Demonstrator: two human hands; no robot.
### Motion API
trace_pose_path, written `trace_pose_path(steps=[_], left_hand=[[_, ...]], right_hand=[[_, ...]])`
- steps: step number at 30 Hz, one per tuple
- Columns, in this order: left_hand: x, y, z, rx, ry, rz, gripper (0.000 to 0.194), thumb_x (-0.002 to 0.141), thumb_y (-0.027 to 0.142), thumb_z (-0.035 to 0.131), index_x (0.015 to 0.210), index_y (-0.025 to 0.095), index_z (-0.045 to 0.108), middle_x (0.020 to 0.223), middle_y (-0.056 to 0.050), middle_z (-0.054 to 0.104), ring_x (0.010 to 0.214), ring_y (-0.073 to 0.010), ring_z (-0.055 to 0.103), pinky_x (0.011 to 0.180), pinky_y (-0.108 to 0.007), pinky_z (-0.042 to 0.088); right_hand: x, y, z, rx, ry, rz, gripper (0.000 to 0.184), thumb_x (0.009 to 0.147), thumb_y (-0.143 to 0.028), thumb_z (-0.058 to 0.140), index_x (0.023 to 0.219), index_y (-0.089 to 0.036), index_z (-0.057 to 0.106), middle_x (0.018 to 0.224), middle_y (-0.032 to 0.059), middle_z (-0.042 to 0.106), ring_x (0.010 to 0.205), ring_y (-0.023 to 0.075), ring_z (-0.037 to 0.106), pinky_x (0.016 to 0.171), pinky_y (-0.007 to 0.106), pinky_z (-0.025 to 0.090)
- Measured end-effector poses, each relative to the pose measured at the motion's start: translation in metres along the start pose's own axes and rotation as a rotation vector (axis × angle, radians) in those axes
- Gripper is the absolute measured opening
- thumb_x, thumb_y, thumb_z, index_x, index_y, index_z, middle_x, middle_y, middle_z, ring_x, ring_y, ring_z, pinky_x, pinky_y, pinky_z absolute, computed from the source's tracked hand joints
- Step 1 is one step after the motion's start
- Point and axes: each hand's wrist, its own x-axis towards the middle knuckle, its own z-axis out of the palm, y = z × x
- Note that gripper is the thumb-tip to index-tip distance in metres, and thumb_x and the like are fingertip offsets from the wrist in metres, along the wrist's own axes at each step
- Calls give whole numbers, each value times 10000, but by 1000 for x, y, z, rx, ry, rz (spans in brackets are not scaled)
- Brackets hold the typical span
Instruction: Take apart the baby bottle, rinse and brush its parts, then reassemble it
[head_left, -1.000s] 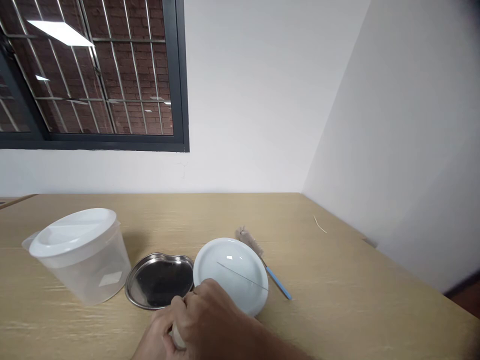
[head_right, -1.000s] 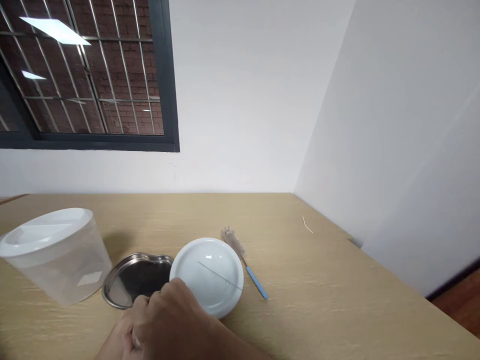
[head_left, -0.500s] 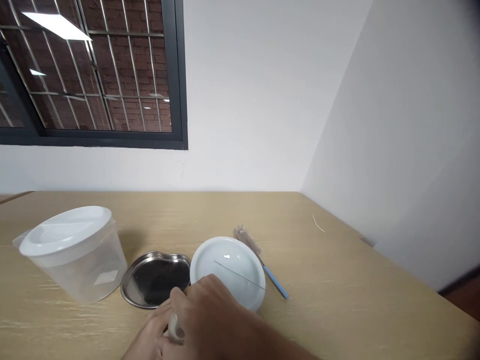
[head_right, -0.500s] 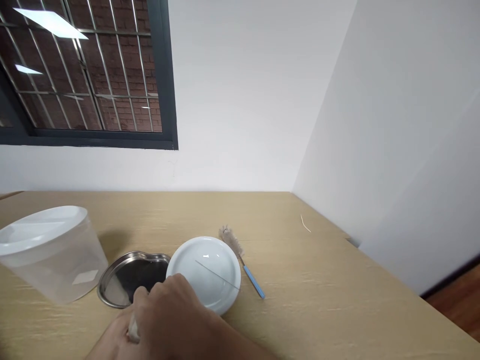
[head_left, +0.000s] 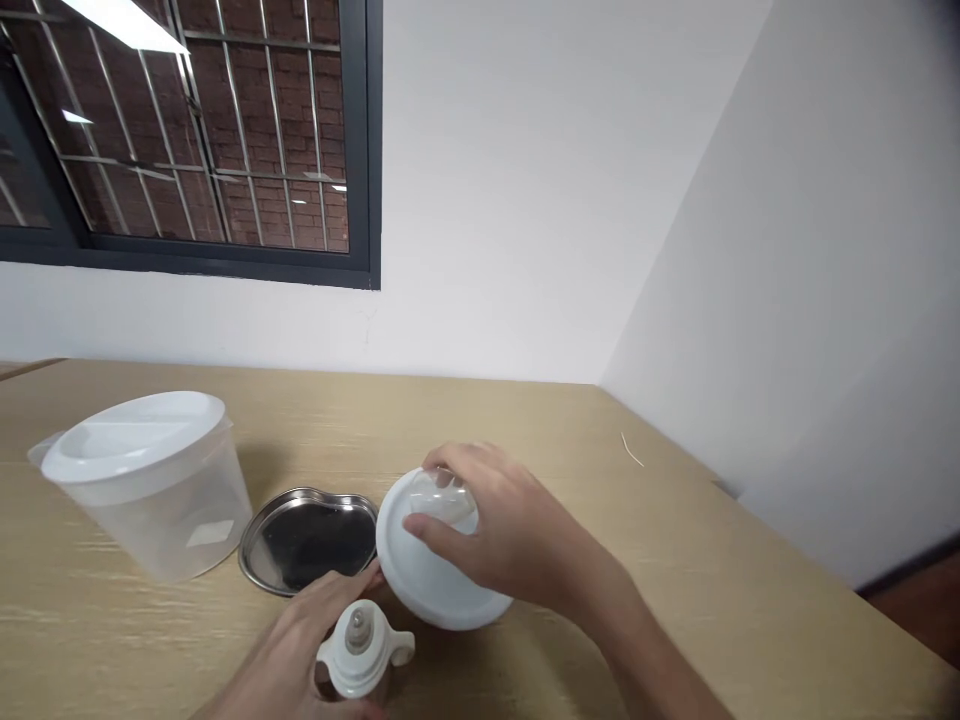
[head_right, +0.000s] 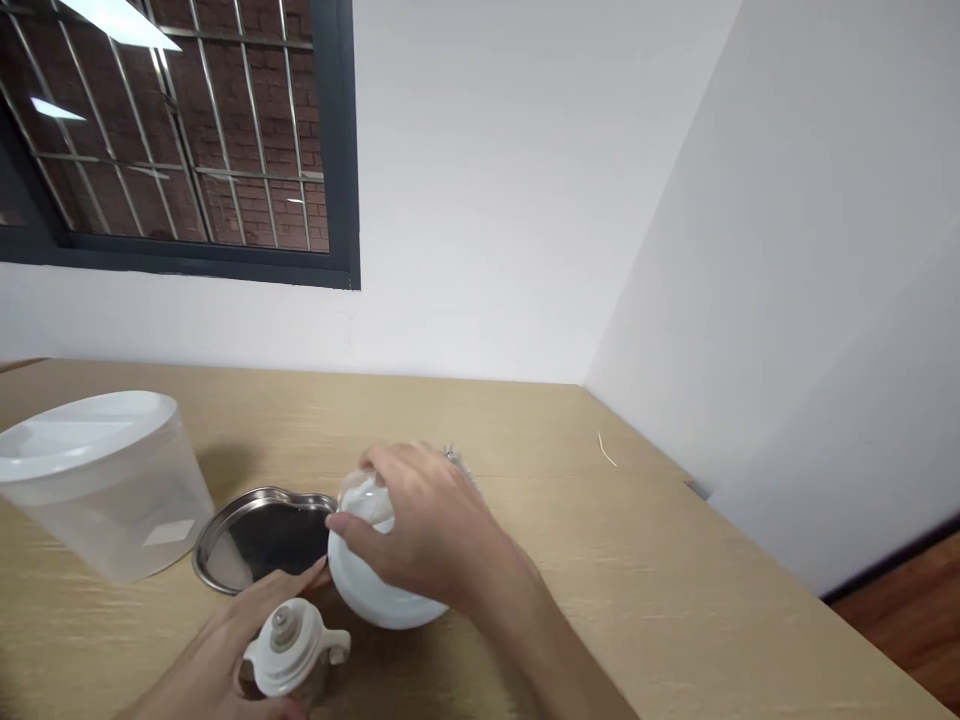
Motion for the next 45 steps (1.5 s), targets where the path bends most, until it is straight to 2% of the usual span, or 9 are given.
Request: trace_pose_path(steps=[6,10,14,20,25,32,39,42,45], left_hand=[[-12,-16,-1,127,-28,11,1191,507,697,871,1536,328,398,1293,-105,712,1147,-373,672,982,-480,557],[-13,-21,-6,59,-7,111,882,816,776,543,1537,292,387,1331,-115,689,1181,-337,662,1004,-462,540],[-11,-19,-11,30,66,169,710,911,698,447,1463,254,480,1259,-122,712,1120,-311,683,986,-440,542],[-9,-15,-15,64,128,166,471,983,500,460,1359,229,544,1161,-110,715,1065,-271,673,960,-387,526],[-3,-7,-21,26,257,148,174,1000,210,411,987,187,583,780,-33,603,714,-171,586,679,-274,491],[8,3,-32,132,455,252,299,953,43,476,700,199,447,598,35,420,555,-114,419,542,-245,354],[6,-9,-45,36,193,375,492,1063,483,276,760,191,531,717,-47,597,684,-180,533,647,-329,430],[3,-9,-42,37,84,263,562,858,700,589,1088,187,590,1000,-107,665,891,-255,603,811,-407,489],[3,-1,-32,-5,-50,109,742,667,569,837,1256,228,540,1169,-103,648,1013,-276,607,897,-410,498]], right_hand=[[8,19,18,-55,-263,129,376,885,-431,596,1195,-222,546,1146,96,652,1070,269,594,800,354,436],[16,32,48,-114,-432,142,403,857,-458,602,1114,-149,630,1087,151,688,955,297,663,693,348,445],[18,41,69,-149,-506,122,317,797,-371,645,998,-128,669,1112,171,686,975,311,673,697,349,468],[20,42,75,-188,-519,117,383,840,-422,615,1087,-134,668,1113,169,701,964,308,690,695,351,486],[20,40,74,-214,-508,132,429,819,-488,695,1057,-132,679,1038,171,727,917,313,704,689,350,484],[20,19,46,-176,-323,64,318,1060,-278,338,977,-140,612,1041,138,701,974,238,646,784,350,431],[6,-7,34,128,-420,-110,389,893,-590,636,883,-205,580,862,-14,660,760,141,575,623,264,367],[-1,-13,38,155,-436,-122,566,671,-678,800,899,-206,586,878,-16,646,748,151,566,603,264,355],[-3,-16,48,137,-435,-182,569,663,-658,816,892,-195,578,869,-14,636,734,149,568,627,270,378]])
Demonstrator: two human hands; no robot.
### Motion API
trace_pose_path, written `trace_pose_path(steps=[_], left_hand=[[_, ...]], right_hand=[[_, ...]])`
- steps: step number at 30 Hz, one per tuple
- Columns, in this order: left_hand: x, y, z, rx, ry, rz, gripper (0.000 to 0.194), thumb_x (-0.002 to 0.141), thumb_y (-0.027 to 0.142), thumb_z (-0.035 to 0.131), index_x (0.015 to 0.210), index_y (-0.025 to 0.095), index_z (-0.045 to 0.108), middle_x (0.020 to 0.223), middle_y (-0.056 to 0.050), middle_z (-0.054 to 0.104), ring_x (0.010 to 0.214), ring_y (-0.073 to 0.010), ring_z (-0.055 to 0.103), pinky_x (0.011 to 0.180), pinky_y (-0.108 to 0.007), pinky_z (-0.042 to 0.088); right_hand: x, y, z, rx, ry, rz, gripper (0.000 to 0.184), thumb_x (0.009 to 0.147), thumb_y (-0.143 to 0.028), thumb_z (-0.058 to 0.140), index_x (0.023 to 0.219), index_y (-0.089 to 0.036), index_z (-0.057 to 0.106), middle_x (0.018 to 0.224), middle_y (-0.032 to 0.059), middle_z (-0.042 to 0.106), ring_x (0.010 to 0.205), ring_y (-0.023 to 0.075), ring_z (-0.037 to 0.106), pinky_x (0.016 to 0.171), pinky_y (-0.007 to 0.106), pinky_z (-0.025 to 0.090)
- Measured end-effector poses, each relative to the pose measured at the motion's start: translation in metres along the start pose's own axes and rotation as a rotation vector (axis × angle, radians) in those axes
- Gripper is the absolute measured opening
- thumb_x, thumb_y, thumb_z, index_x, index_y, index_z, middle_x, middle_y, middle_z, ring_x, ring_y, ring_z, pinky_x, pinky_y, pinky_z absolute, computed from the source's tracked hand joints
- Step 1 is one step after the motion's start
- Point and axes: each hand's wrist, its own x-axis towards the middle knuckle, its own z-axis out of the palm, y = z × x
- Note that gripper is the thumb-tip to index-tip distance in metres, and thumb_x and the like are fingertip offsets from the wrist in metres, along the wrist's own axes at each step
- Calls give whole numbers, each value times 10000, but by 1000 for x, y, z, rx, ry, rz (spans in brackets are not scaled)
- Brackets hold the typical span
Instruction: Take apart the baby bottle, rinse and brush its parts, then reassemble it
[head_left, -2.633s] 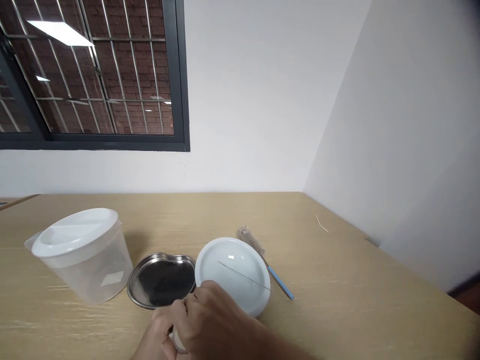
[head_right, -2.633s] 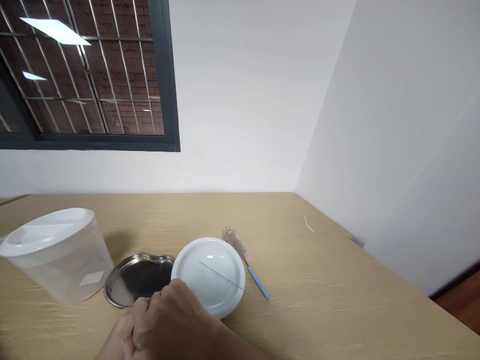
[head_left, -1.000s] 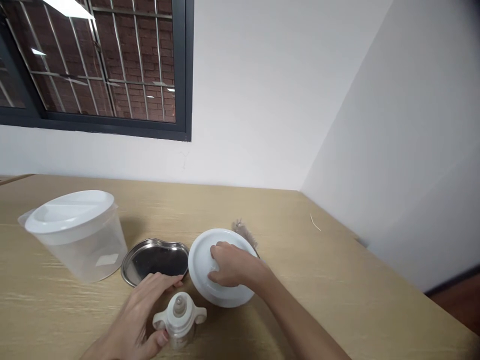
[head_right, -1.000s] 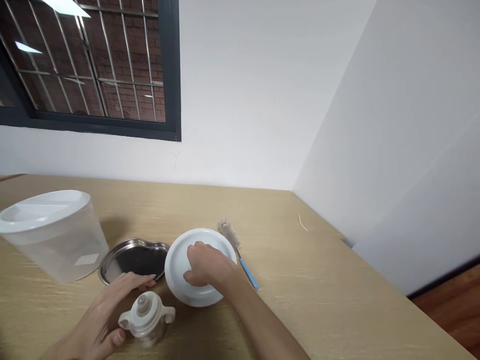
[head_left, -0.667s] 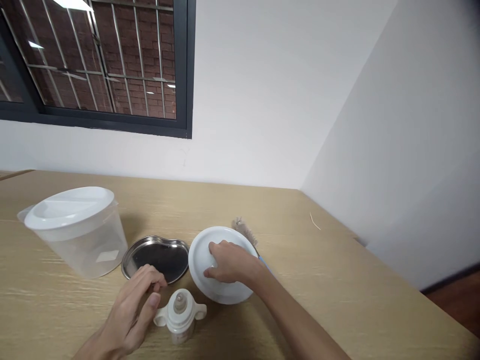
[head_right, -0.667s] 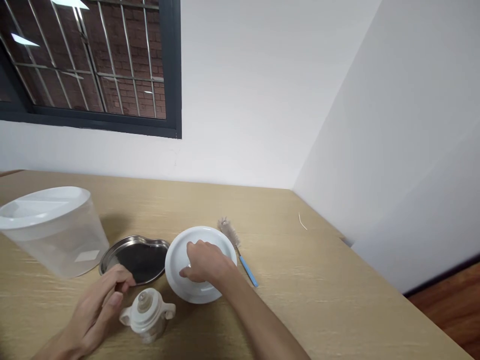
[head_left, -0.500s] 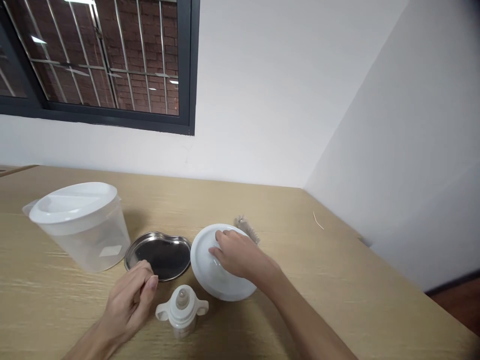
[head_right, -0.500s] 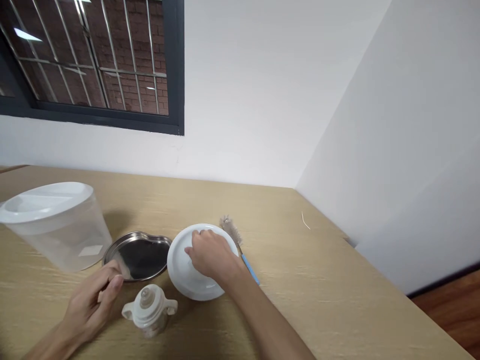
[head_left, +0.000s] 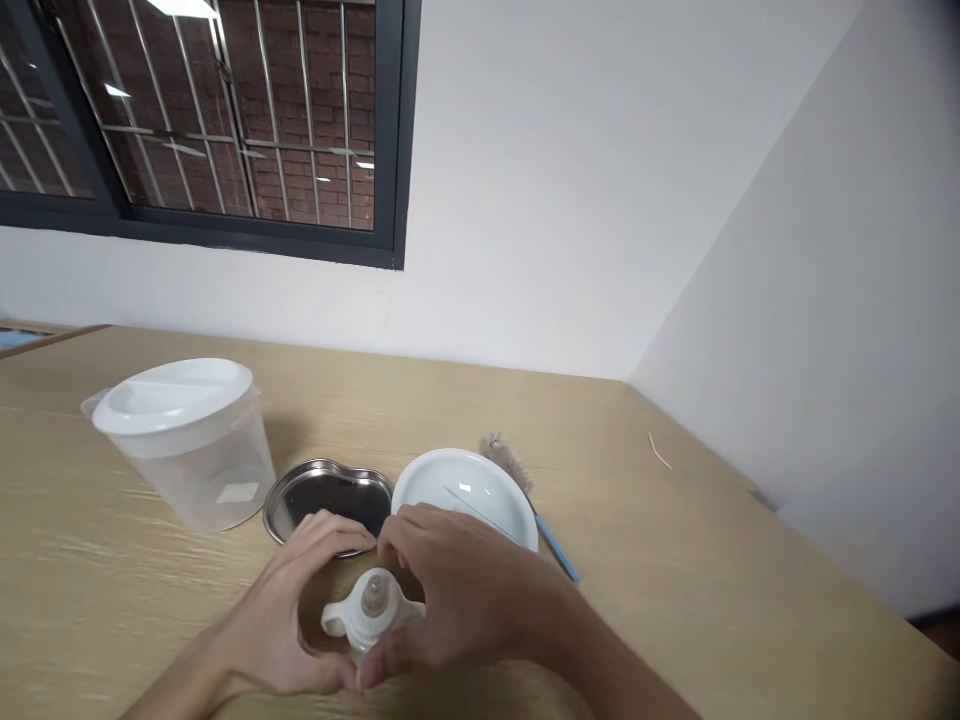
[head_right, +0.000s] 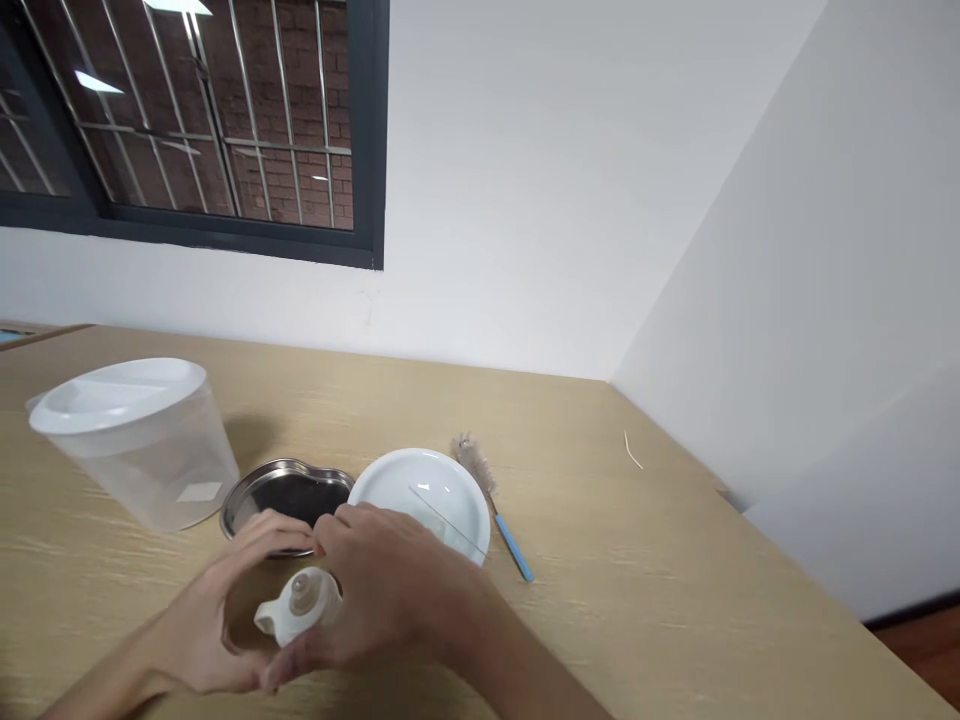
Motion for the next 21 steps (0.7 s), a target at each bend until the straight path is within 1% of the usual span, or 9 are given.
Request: trace_pose_path(steps=[2,5,7,10,14,17,21], left_hand=[[3,7,7,-43,-42,-62,675,651,464,867,1215,238,572,1125,-77,662,971,-252,615,869,-380,506],[6,13,15,-95,-34,-120,463,679,378,837,1071,222,645,974,-41,673,874,-219,611,821,-353,497],[7,14,16,-119,-33,-157,331,685,306,794,981,215,676,889,-24,662,830,-209,599,787,-340,483],[6,12,17,-154,-38,-167,234,654,215,736,883,208,689,833,-17,645,822,-207,587,754,-325,472],[4,5,21,-177,29,-97,306,588,130,672,886,198,670,812,-12,618,792,-192,580,706,-295,467],[3,0,26,-176,83,-33,332,544,121,654,867,198,638,767,5,593,735,-174,563,669,-277,453],[2,-3,32,-177,116,-32,327,524,126,656,840,201,614,749,9,583,710,-167,551,643,-262,446]], right_hand=[[4,0,8,-27,10,-36,558,683,-655,803,873,-186,569,867,-4,637,755,162,586,664,284,406],[9,0,20,-66,28,-54,568,703,-685,769,871,-178,575,881,18,651,804,193,620,717,311,446],[12,0,26,-106,39,-41,554,727,-689,746,860,-177,582,873,29,658,807,207,629,739,327,463],[13,-3,31,-147,35,2,489,745,-626,754,843,-175,596,852,38,663,792,216,630,745,338,475],[13,-7,29,-124,16,25,379,788,-502,742,899,-154,640,872,53,672,797,209,629,739,313,472],[13,-6,27,-118,-8,-44,361,833,-485,713,931,-142,656,880,55,664,818,200,616,776,309,473],[15,2,30,-66,-29,-134,422,813,-517,737,995,-146,653,901,45,648,844,197,597,837,321,475]])
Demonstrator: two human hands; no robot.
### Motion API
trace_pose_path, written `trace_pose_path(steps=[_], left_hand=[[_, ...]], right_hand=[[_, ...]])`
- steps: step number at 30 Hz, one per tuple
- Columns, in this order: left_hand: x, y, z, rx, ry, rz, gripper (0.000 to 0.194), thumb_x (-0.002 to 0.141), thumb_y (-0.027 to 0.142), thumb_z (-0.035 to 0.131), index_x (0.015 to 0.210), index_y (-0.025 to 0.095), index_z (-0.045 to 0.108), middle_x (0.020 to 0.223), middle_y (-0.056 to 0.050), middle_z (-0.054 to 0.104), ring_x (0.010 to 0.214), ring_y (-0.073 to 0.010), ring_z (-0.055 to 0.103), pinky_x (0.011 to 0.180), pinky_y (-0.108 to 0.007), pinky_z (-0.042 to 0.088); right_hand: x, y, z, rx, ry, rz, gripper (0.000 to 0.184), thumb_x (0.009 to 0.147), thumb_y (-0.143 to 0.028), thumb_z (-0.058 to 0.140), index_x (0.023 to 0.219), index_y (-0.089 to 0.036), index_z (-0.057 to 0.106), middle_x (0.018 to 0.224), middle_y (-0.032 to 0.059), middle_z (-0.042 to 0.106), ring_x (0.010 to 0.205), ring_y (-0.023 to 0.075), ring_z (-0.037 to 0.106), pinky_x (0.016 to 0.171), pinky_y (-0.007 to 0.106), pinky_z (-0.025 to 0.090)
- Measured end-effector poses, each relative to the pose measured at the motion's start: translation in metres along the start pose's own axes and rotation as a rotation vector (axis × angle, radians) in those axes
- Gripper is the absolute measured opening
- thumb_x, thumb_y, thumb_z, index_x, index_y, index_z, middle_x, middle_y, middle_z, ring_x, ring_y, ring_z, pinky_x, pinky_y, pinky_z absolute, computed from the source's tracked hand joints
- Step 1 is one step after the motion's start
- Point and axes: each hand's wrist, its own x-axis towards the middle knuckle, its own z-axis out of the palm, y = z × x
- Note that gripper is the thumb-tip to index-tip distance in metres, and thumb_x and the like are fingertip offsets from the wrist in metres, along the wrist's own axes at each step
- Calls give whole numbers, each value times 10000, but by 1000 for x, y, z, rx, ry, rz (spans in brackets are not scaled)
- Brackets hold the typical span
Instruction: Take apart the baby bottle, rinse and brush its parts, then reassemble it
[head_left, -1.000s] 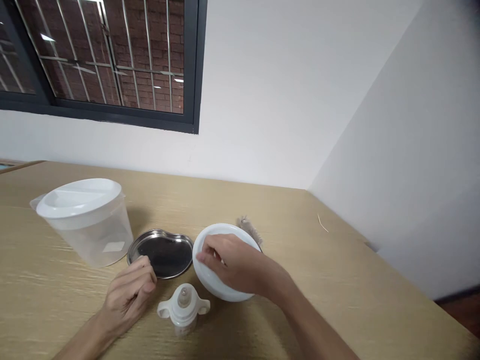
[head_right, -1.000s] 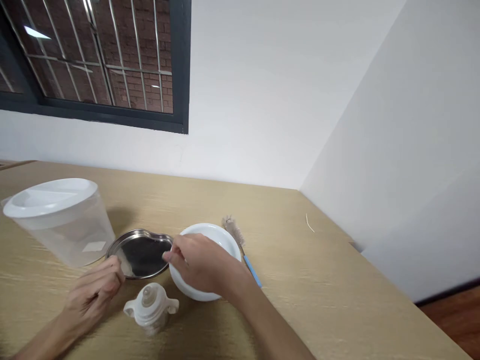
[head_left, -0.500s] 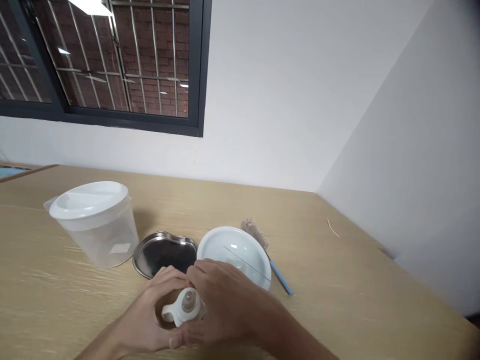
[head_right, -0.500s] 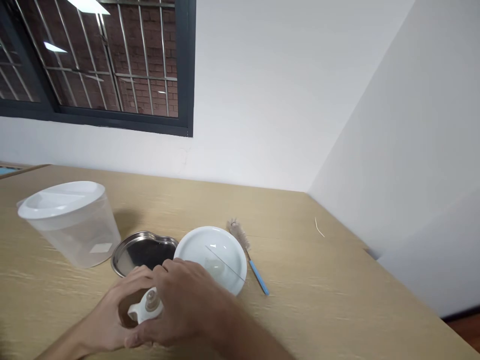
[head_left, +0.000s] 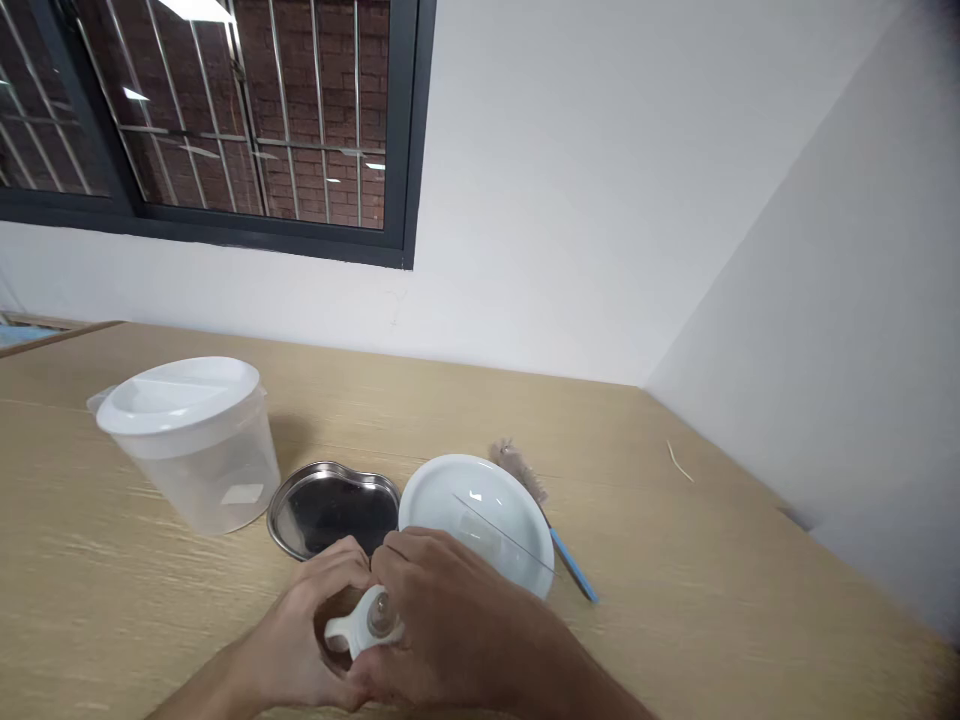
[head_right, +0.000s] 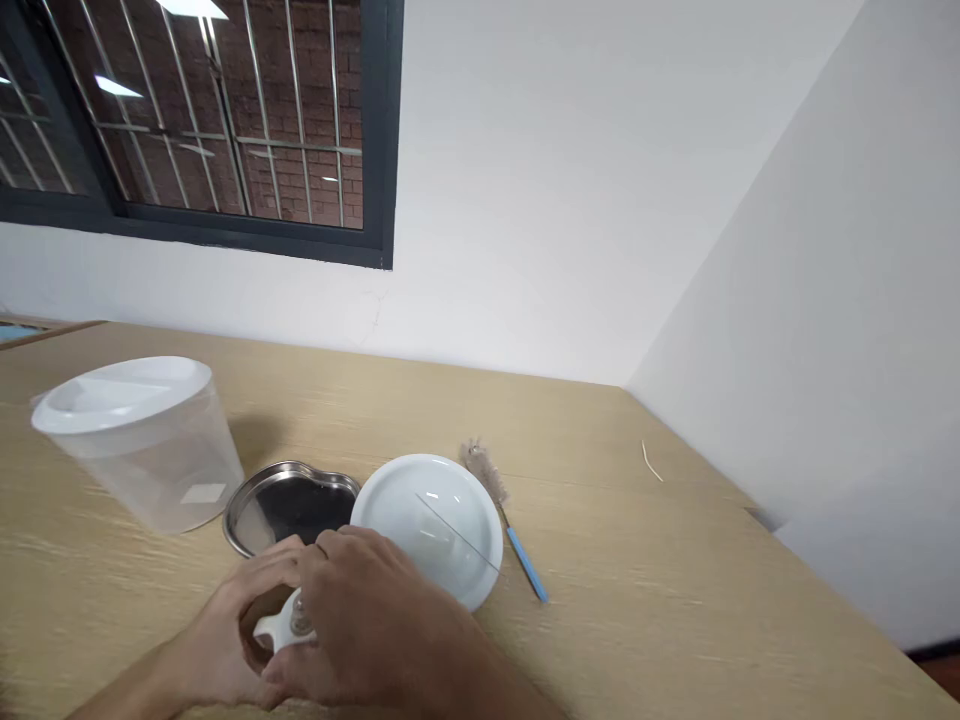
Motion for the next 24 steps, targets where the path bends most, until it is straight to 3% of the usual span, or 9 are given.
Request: trace_pose_path(steps=[5,8,11,13,16,18,20,22,24], left_hand=[[2,0,0,-23,-24,-40,353,536,192,770,864,203,639,798,-8,620,743,-182,581,648,-263,471],[4,3,-2,-16,-39,-55,410,517,296,862,866,208,666,799,-12,636,746,-191,587,671,-275,498],[6,5,-4,7,-64,-66,429,505,400,893,808,205,659,769,-17,633,739,-199,585,713,-301,521],[6,5,-4,11,-74,-83,435,523,410,887,842,204,674,783,-26,645,760,-210,596,725,-310,528],[3,3,-4,-22,-74,-103,491,525,393,890,932,204,690,874,-49,681,831,-230,613,759,-320,536],[1,1,-5,-45,-91,-110,484,535,370,881,947,200,692,928,-61,689,880,-241,612,780,-323,538],[-1,0,-5,-50,-114,-129,426,555,311,849,934,194,695,925,-58,678,883,-237,603,745,-304,536],[-2,2,-5,-49,-124,-171,379,573,250,803,930,190,691,908,-47,659,852,-218,593,672,-267,524],[-2,4,-5,-64,-135,-205,358,578,226,786,918,188,684,906,-42,648,833,-205,587,629,-245,514]], right_hand=[[0,4,-4,74,-23,-51,461,814,-497,768,1104,-161,644,1007,59,654,954,215,593,898,321,470],[1,5,-18,136,-105,-107,446,794,-347,814,1171,-180,642,1082,53,650,973,190,598,885,280,471],[1,5,-33,197,-204,-164,319,812,-166,756,1119,-180,672,1146,50,647,1020,164,609,916,249,458],[-1,4,-38,238,-203,-183,352,820,-130,721,1160,-194,655,1155,39,657,1065,163,610,949,250,448],[-5,-2,-33,265,-73,-86,508,807,-342,793,1253,-224,581,1179,40,657,1091,201,605,961,310,460],[-5,-8,-22,205,18,45,568,768,-536,800,1178,-206,587,1169,64,654,1072,247,601,941,375,473],[-4,-13,-12,94,50,144,531,772,-591,771,1050,-173,599,1084,83,663,1011,276,604,918,430,479],[-4,-16,-6,33,38,147,420,826,-483,749,1045,-160,593,1047,89,663,985,273,606,908,439,483],[-6,-17,-8,50,16,52,345,850,-259,707,1150,-159,570,1106,87,661,1031,252,601,915,394,488]])
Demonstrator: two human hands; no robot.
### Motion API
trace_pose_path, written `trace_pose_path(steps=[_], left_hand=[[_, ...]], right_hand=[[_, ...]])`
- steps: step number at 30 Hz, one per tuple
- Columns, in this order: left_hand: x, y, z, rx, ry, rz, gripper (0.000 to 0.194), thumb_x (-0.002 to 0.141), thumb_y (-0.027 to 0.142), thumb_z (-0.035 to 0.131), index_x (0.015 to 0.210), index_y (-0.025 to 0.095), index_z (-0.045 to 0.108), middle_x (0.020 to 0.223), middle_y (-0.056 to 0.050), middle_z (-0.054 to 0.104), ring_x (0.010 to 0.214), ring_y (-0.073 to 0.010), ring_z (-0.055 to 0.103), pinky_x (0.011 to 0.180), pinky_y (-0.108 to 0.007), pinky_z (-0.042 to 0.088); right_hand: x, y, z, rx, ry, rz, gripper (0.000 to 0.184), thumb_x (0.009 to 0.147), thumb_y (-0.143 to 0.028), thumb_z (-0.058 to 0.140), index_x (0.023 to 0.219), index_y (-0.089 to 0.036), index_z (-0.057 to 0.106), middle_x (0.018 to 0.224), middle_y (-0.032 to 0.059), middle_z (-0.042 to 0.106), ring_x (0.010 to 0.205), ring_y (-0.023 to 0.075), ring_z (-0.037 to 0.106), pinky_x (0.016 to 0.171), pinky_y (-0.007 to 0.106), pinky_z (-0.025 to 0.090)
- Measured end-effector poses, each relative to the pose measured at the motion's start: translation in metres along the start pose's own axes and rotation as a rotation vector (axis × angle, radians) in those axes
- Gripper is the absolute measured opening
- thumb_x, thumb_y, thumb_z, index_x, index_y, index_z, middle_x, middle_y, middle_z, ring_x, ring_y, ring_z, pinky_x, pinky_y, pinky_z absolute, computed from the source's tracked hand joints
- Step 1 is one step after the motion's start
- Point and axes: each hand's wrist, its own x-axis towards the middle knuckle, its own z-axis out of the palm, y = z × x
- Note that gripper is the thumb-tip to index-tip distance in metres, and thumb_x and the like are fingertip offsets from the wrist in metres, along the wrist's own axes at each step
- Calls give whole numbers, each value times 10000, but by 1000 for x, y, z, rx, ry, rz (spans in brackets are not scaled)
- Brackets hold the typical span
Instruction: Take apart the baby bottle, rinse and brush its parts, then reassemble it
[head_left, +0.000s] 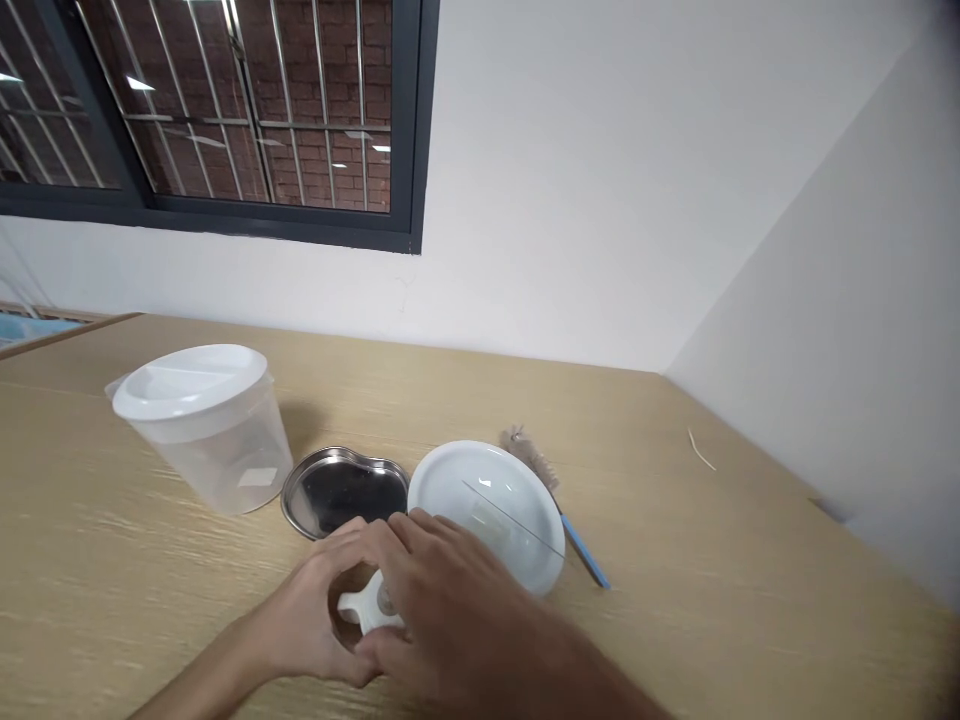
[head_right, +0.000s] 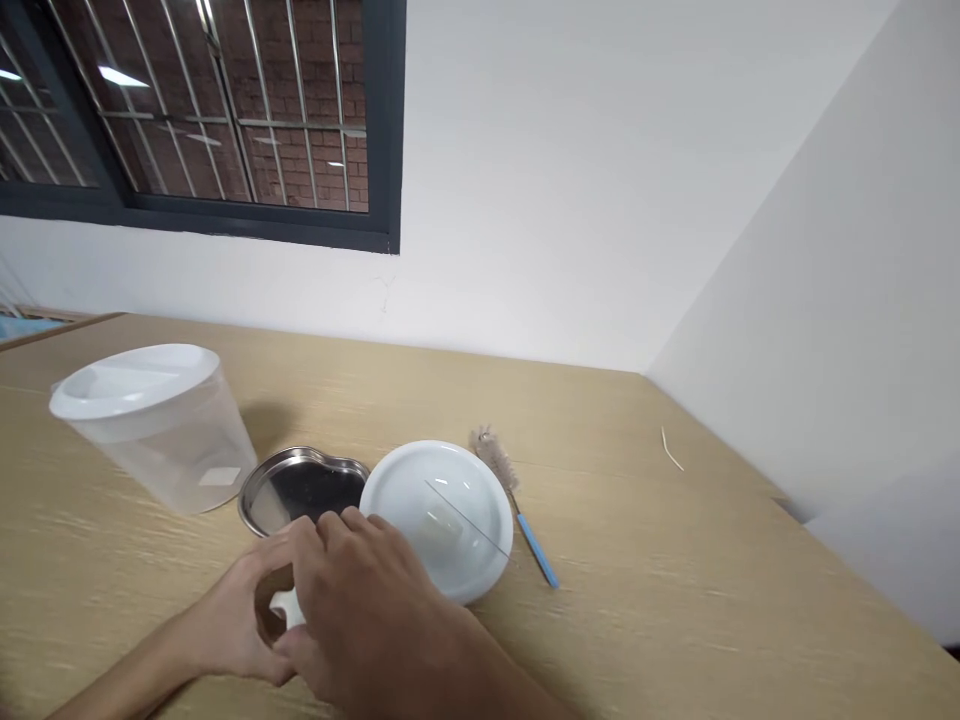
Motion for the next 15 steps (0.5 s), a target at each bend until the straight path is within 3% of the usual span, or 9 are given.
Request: trace_pose_path(steps=[2,4,7,9,12,15], left_hand=[[0,2,0,-23,-11,-16,367,580,235,800,923,187,679,931,-45,651,862,-211,593,658,-256,530],[1,3,0,-46,-14,-29,424,575,245,817,972,188,677,974,-49,657,914,-227,600,744,-295,553],[2,3,-2,-84,-32,-52,465,557,198,795,1003,187,667,1056,-55,644,974,-245,603,812,-326,555],[2,5,-3,-95,-52,-66,446,520,147,762,952,178,657,1032,-50,621,946,-240,601,751,-298,549],[5,12,-5,-99,-47,-71,467,478,81,718,929,179,646,949,-25,595,893,-224,599,691,-274,533],[8,21,-7,-113,-32,-20,491,502,56,709,965,204,645,950,-8,612,922,-225,614,798,-328,551]], right_hand=[[-4,0,-6,36,-34,-129,432,829,-109,644,1241,-176,534,1196,75,645,1095,216,586,948,336,477],[-6,-1,-8,39,-18,-155,407,848,-161,654,1236,-194,536,1214,67,633,1100,211,581,951,330,477],[-3,-2,1,-80,78,-8,532,852,-430,714,1270,-156,532,1202,119,633,1094,294,583,956,449,484],[2,-3,11,-181,73,76,675,840,-474,725,1346,-93,495,1138,160,665,1046,331,606,957,506,476],[4,-3,19,-218,30,88,548,866,-425,699,1279,-105,534,1012,143,697,941,313,633,890,471,492],[1,-2,12,-162,35,31,330,903,-347,651,1162,-167,552,1015,106,686,931,277,625,853,426,488]])
